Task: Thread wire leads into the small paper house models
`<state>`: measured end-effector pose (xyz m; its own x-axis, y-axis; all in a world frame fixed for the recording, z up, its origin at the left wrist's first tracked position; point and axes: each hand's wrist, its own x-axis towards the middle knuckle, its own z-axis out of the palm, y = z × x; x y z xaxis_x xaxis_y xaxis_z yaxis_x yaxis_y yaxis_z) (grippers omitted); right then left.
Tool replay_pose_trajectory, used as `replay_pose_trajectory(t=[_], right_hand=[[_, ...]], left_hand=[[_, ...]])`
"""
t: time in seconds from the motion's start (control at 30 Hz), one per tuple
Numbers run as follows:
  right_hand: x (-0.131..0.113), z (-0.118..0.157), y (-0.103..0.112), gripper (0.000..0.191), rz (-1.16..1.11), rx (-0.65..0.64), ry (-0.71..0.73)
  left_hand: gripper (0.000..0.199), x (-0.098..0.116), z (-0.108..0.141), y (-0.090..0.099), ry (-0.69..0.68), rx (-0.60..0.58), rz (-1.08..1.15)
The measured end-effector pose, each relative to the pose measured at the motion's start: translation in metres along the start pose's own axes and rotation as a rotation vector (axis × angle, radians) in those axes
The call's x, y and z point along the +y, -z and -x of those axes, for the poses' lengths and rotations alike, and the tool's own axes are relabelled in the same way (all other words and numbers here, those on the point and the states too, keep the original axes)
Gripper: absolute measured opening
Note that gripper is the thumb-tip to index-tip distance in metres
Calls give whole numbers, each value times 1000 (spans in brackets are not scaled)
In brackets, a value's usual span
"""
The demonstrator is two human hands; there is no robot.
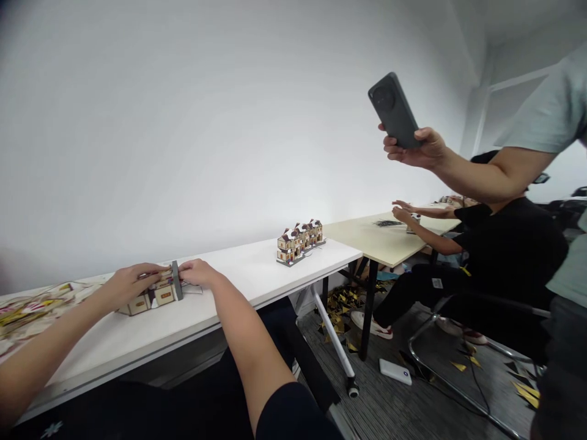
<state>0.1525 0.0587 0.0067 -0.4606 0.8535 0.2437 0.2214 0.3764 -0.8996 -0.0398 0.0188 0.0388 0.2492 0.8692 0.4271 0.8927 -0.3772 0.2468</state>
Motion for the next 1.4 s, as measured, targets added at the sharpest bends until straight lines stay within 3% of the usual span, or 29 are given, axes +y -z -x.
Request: replay_pose_trajectory(t=[0.23,0.33,0.43,0.57,0.77,0.97,1.2,1.33,1.4], right_hand=[[1,7,-6,22,-132,8,-57],[5,7,-7,27,-155,-11,-61],[8,8,-7,35,-125,12,-57],[6,9,-6,37,-109,88,-113],[-6,9,-9,36,-149,18,-273],[-15,1,-22,21,-66,89,-350],[-20,1,-33,18,-273,128,-436],[-19,3,-33,23,-257,155,-438],[-18,4,-32,22,-188,152,-440]], left_hand=[[43,15,14,10,49,-91,-69],[42,16,19,11,49,-56,-58],[50,13,24,11,84,-10,20],[43,3,26,12,135,68,143],[36,-5,25,4,188,67,347],[42,-14,23,-9,259,26,527],[38,-21,20,-15,275,-24,545],[44,-15,26,-3,213,-69,468],[60,-11,31,7,189,-114,375]])
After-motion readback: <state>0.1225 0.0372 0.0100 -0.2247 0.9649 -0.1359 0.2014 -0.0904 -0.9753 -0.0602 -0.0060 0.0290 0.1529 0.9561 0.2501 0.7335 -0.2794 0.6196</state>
